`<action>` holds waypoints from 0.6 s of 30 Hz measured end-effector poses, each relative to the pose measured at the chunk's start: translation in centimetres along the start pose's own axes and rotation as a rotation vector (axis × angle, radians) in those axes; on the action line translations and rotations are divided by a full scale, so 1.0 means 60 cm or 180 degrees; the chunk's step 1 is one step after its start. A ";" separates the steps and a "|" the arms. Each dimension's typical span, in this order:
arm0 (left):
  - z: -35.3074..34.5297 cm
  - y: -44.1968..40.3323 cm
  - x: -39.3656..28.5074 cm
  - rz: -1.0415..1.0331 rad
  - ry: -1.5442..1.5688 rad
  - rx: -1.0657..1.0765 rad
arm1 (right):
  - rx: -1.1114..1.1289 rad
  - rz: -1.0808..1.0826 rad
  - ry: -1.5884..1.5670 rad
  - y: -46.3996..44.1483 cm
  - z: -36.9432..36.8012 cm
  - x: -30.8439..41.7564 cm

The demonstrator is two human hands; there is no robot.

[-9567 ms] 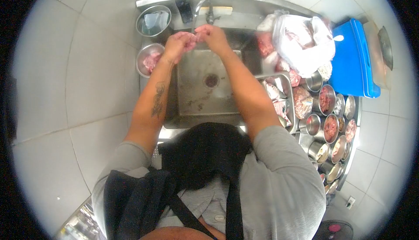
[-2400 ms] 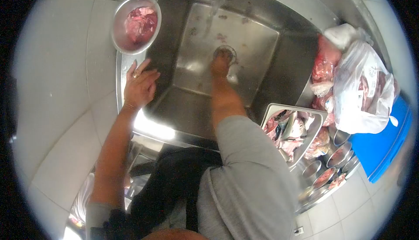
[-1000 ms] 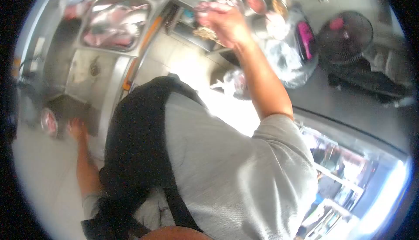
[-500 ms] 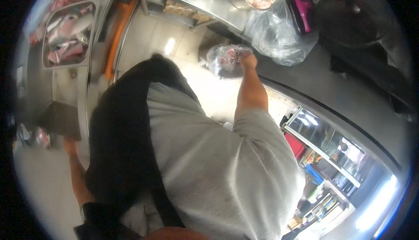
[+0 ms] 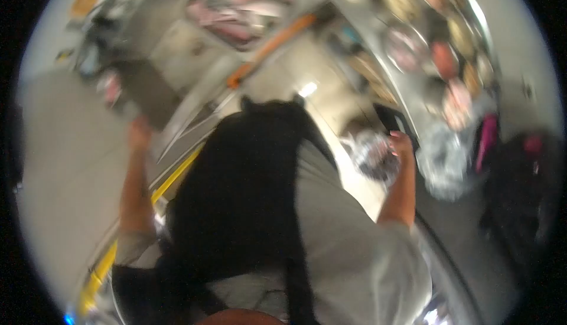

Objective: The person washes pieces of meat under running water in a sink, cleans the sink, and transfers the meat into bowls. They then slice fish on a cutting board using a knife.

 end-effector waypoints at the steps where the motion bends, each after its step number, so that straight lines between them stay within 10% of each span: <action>1: 0.023 -0.001 -0.018 0.0130 0.0066 -0.0180 | 0.0510 0.0558 -0.0117 0.023 -0.025 0.110; 11: 0.038 -0.053 -0.044 0.0551 0.1049 -0.1103 | 0.2176 0.4423 0.1591 0.320 -0.616 0.951; 18: 0.050 -0.056 -0.039 0.0899 0.1245 -0.1016 | 0.3244 0.2150 0.0560 0.187 -1.142 1.176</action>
Point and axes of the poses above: each hand's wrist, its own y-axis away from the middle knuckle, its own z-axis out of the back of the hand, x = y × z, the point moved 4 cm from there along -y, towards the middle knuckle, and after that the axes turned 12 degrees about x, right-handed, at the moved point
